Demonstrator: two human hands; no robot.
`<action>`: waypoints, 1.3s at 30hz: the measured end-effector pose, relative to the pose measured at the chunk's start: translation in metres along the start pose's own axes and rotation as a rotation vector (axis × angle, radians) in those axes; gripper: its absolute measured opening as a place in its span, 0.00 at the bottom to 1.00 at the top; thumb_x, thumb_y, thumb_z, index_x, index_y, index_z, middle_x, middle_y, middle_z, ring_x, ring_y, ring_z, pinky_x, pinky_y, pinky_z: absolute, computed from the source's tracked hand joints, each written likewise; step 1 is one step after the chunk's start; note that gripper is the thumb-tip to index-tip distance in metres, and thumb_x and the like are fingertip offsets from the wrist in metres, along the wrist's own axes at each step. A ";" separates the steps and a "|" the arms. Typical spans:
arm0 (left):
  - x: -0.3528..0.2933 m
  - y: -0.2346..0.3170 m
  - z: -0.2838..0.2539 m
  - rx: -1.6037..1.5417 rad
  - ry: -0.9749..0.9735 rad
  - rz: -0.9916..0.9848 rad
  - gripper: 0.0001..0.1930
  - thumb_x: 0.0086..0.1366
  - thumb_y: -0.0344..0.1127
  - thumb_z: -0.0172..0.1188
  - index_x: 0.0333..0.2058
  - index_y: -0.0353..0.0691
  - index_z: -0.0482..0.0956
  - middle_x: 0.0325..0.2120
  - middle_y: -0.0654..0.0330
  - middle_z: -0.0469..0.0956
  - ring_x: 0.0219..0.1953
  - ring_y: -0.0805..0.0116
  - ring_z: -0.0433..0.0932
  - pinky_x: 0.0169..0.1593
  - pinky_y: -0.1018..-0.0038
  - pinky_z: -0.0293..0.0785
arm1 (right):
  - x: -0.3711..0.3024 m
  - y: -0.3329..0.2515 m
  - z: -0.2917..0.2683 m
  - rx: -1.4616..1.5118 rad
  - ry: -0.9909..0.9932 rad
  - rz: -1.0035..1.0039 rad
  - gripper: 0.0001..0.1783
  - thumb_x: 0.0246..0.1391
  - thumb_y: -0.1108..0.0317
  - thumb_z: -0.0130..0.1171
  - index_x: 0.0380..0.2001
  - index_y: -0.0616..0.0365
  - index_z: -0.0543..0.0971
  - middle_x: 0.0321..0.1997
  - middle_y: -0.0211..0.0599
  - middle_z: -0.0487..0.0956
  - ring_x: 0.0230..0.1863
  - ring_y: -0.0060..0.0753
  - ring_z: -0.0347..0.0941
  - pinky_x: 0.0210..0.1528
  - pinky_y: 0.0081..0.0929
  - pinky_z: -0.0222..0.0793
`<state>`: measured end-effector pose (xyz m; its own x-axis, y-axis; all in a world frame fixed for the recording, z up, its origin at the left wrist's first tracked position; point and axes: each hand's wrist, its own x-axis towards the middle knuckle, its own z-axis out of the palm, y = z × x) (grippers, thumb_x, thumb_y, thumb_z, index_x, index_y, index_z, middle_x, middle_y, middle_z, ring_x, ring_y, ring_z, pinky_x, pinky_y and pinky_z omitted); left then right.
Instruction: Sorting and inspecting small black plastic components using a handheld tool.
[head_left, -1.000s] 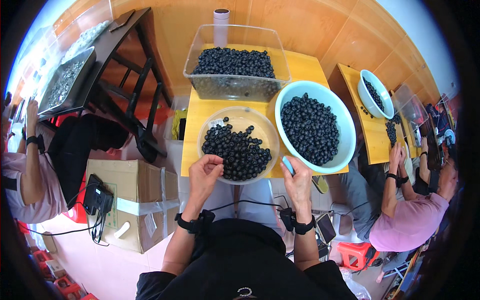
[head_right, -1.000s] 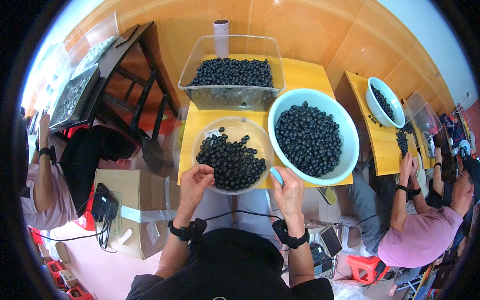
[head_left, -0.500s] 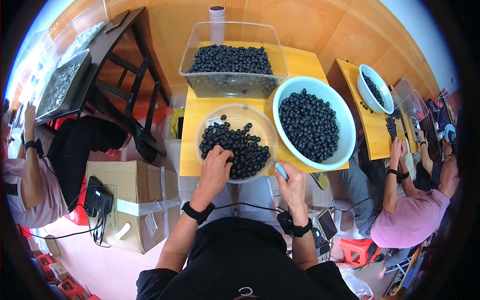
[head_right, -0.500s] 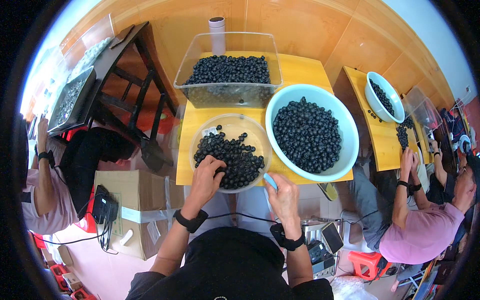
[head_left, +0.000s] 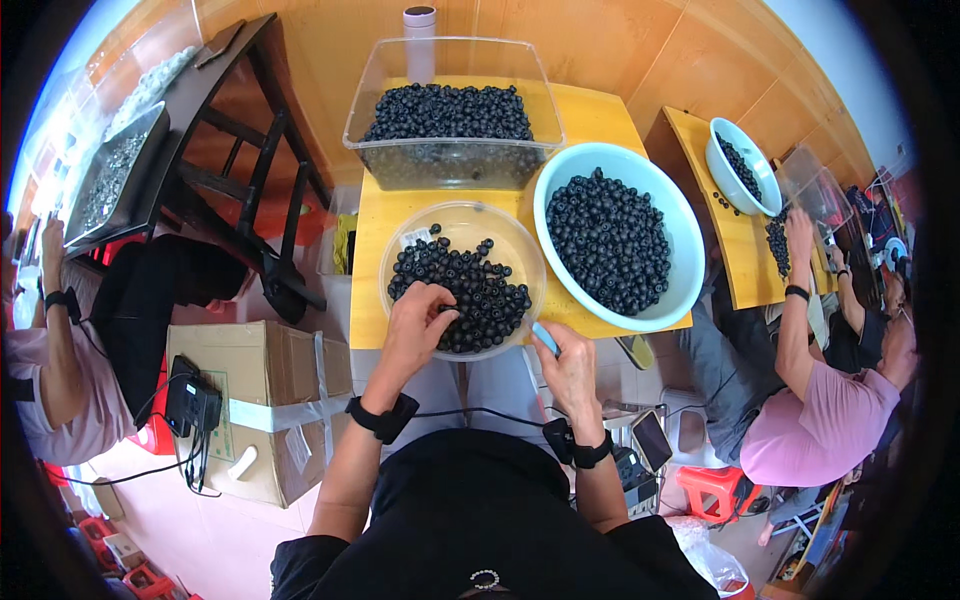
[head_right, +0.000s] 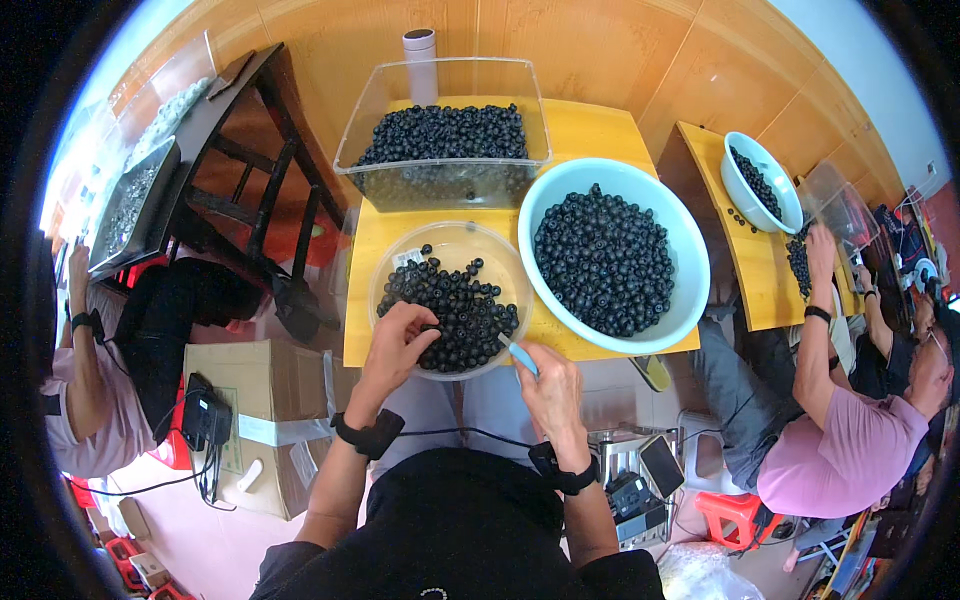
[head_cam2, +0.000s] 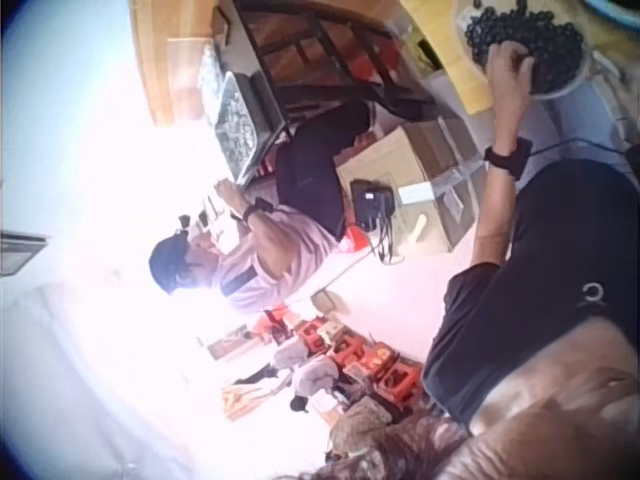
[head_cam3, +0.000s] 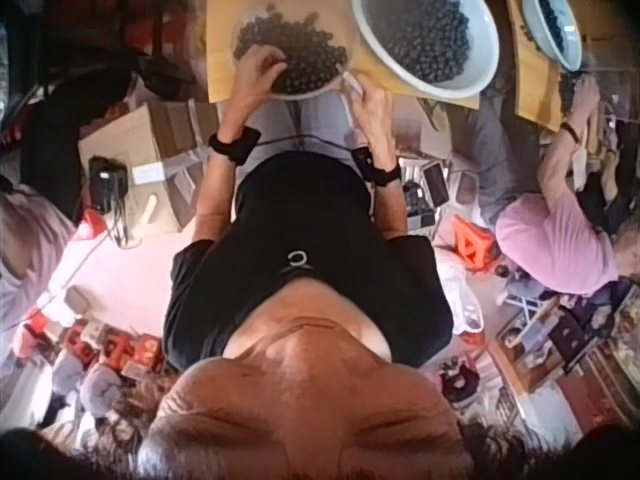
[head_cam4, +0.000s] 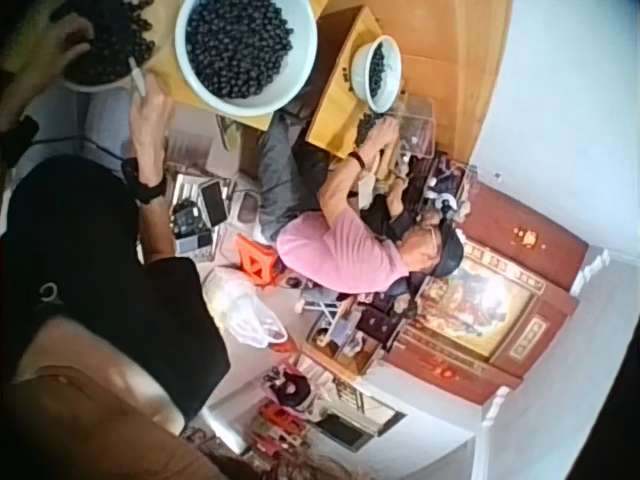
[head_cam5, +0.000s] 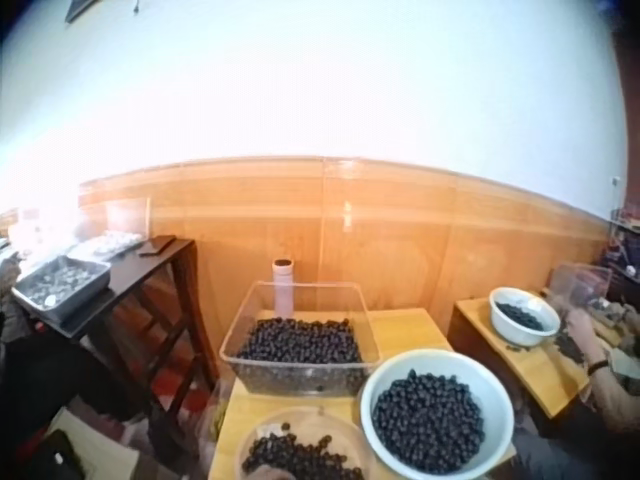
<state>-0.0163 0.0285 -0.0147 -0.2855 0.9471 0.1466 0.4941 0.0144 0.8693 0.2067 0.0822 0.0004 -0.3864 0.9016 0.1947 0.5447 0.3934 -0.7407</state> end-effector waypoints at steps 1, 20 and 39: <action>0.001 -0.002 -0.001 -0.223 -0.019 -0.090 0.08 0.55 0.25 0.61 0.34 0.36 0.75 0.29 0.60 0.73 0.30 0.70 0.75 0.33 0.76 0.73 | 0.003 -0.001 0.000 0.000 0.002 -0.005 0.08 0.48 0.72 0.58 0.33 0.60 0.79 0.29 0.49 0.78 0.32 0.52 0.75 0.32 0.39 0.69; -0.018 0.022 -0.011 -1.489 -0.270 -0.375 0.09 0.58 0.27 0.60 0.38 0.36 0.74 0.36 0.55 0.76 0.31 0.75 0.77 0.36 0.84 0.77 | 0.007 -0.065 -0.007 0.242 -0.166 -0.255 0.11 0.51 0.70 0.58 0.37 0.63 0.78 0.30 0.43 0.79 0.26 0.41 0.76 0.27 0.28 0.69; -0.020 0.020 -0.015 -1.511 -0.483 -0.392 0.07 0.55 0.27 0.63 0.33 0.37 0.74 0.32 0.54 0.75 0.26 0.76 0.75 0.31 0.84 0.74 | 0.019 -0.050 0.000 0.160 -0.195 -0.400 0.10 0.50 0.66 0.60 0.35 0.58 0.79 0.22 0.38 0.77 0.18 0.37 0.73 0.21 0.29 0.66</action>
<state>-0.0130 0.0046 0.0068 0.2200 0.9720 -0.0823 -0.8326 0.2311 0.5033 0.1725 0.0801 0.0413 -0.6834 0.6281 0.3720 0.2091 0.6567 -0.7246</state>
